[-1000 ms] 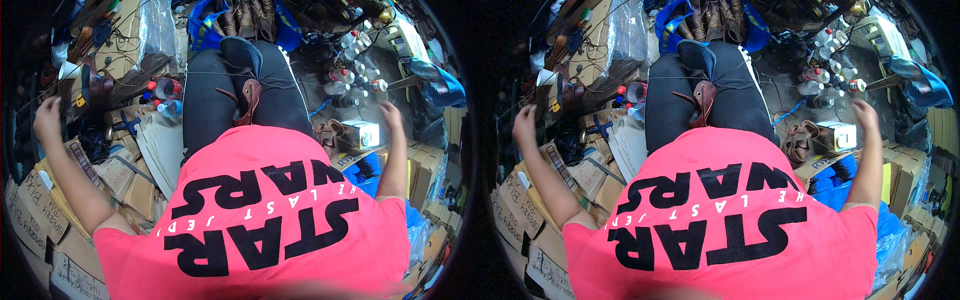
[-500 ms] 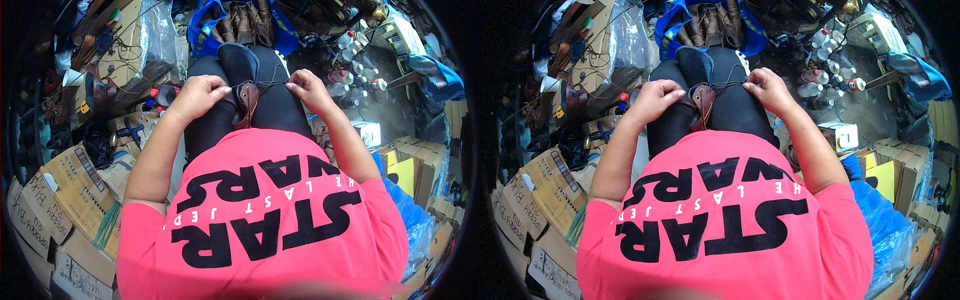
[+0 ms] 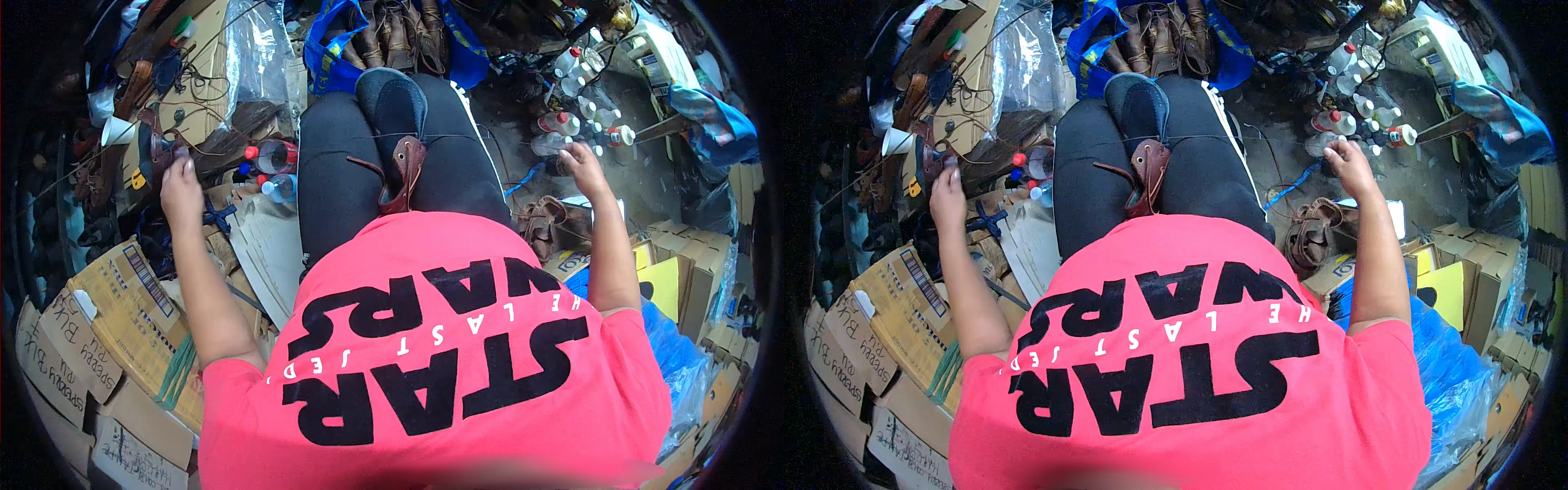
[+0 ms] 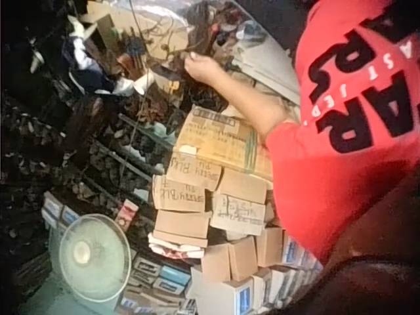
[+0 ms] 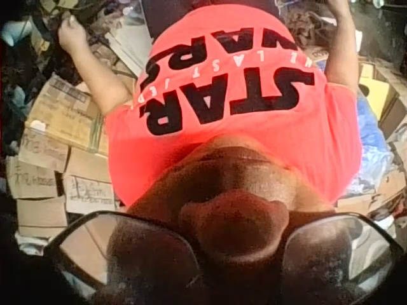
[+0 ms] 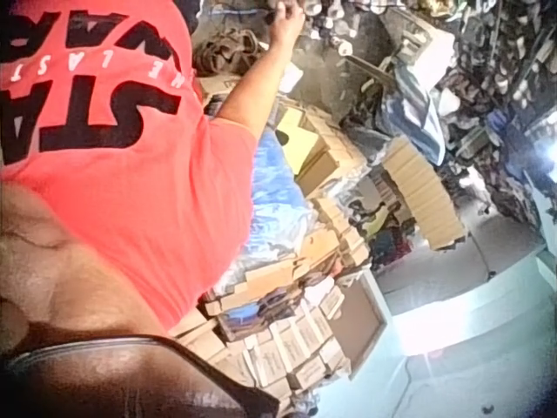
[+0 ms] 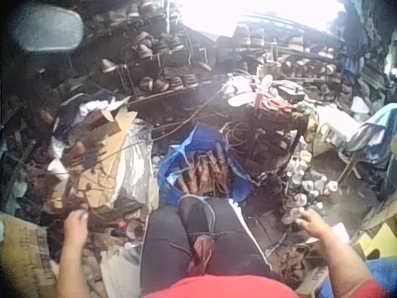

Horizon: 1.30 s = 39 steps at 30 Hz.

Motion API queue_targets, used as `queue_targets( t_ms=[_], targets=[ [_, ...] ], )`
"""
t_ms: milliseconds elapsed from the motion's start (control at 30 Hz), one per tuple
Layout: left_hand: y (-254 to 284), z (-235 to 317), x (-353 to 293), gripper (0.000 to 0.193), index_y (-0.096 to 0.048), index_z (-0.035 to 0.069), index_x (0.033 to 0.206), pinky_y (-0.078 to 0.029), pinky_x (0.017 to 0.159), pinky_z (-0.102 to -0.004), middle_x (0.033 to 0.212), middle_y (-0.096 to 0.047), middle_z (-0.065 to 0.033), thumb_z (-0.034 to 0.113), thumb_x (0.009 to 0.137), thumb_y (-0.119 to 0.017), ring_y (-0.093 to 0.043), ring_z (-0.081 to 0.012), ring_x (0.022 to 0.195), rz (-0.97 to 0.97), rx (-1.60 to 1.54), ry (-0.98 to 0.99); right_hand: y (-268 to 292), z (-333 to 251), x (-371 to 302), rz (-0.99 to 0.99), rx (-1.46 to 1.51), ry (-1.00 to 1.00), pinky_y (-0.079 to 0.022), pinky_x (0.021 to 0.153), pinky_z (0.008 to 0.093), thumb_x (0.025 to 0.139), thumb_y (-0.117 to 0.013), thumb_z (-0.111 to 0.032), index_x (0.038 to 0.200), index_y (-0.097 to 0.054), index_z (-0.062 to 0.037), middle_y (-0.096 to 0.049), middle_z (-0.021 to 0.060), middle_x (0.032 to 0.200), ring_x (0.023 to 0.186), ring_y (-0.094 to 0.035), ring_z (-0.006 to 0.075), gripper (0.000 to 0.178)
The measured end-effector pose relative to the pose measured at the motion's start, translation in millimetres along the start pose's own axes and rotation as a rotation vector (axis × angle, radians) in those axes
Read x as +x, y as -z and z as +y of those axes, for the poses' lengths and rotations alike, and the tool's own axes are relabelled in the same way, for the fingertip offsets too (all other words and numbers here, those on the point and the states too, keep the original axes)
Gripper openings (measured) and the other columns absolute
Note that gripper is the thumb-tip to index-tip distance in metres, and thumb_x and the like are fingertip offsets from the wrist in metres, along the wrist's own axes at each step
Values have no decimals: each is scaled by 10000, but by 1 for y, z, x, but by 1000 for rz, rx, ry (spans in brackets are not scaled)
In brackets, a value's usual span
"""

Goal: Lacing and adjusting the leather components of a shoe upper.

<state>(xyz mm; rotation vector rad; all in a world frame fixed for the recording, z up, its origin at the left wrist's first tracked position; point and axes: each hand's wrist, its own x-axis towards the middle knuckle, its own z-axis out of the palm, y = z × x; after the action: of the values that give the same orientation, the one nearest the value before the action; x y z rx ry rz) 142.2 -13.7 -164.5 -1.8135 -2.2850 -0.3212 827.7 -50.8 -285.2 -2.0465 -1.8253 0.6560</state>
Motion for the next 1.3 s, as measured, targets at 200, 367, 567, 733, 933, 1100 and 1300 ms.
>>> queue_targets(
  t_ms=[200, 367, 567, 733, 933, 1100, 1300],
  targets=[
    [31, 205, -18, 410, -610, 141, 1211, -430, 990, -354, 1301, -554, -91, 176, 810, -683, -535, -265, 1188, -219, -649, -696, 9, -14, 8, -151, 488, -428, -349, 501, 214, 910, -568, -122, 1181, -643, -94, -575, -44, 759, 547, -410, 26, 282],
    [3, 266, -16, 490, -597, 93, 1103, -498, 850, -407, 1140, -572, -101, 276, 686, -780, -599, -324, 1003, -437, -450, -871, 4, -107, 15, -177, 519, -98, -463, 696, 232, 843, -646, -84, 1021, -675, -34, -651, 10, 854, 797, -591, 85, 186],
    [2, 270, -11, 398, -643, 69, 928, -477, 832, -405, 972, -564, -109, 304, 652, -806, -583, -325, 961, -537, -396, -799, -8, -159, 23, -88, 522, 217, -473, 758, 241, 804, -678, -29, 944, -687, -49, -620, 26, 904, 841, -601, 112, 141],
    [-35, 267, 10, 269, -697, 68, 897, -458, 809, -340, 903, -596, -91, 218, 690, -780, -590, -245, 927, -860, -780, -852, -15, -213, 33, -190, 442, 448, -492, 775, 284, 799, -669, 14, 917, -679, -36, -578, 34, 887, 882, -591, 138, 128],
    [-47, 264, 14, 240, -702, 62, 894, -439, 846, -317, 917, -589, -69, 183, 698, -769, -577, -221, 930, -995, -920, -773, -25, -231, 44, -264, 308, 519, -490, 735, 279, 786, -674, 11, 911, -692, -81, -585, 45, 883, 847, -600, 168, 156],
    [-49, 261, 11, 229, -704, 61, 889, -435, 850, -316, 924, -591, -64, 178, 702, -765, -574, -215, 933, -1003, -987, -752, -21, -236, 49, -300, 197, 625, -489, 709, 285, 778, -684, -1, 902, -695, -87, -581, 46, 860, 816, -603, 175, 151],
    [-56, 257, 6, 180, -681, 34, 867, -399, 816, -282, 853, -535, -32, 130, 730, -747, -528, -165, 868, -974, -1069, -734, -27, -238, 49, -290, 154, 764, -494, 691, 290, 771, -691, -6, 882, -700, -82, -591, 50, 842, 794, -618, 186, 135]
  ],
)
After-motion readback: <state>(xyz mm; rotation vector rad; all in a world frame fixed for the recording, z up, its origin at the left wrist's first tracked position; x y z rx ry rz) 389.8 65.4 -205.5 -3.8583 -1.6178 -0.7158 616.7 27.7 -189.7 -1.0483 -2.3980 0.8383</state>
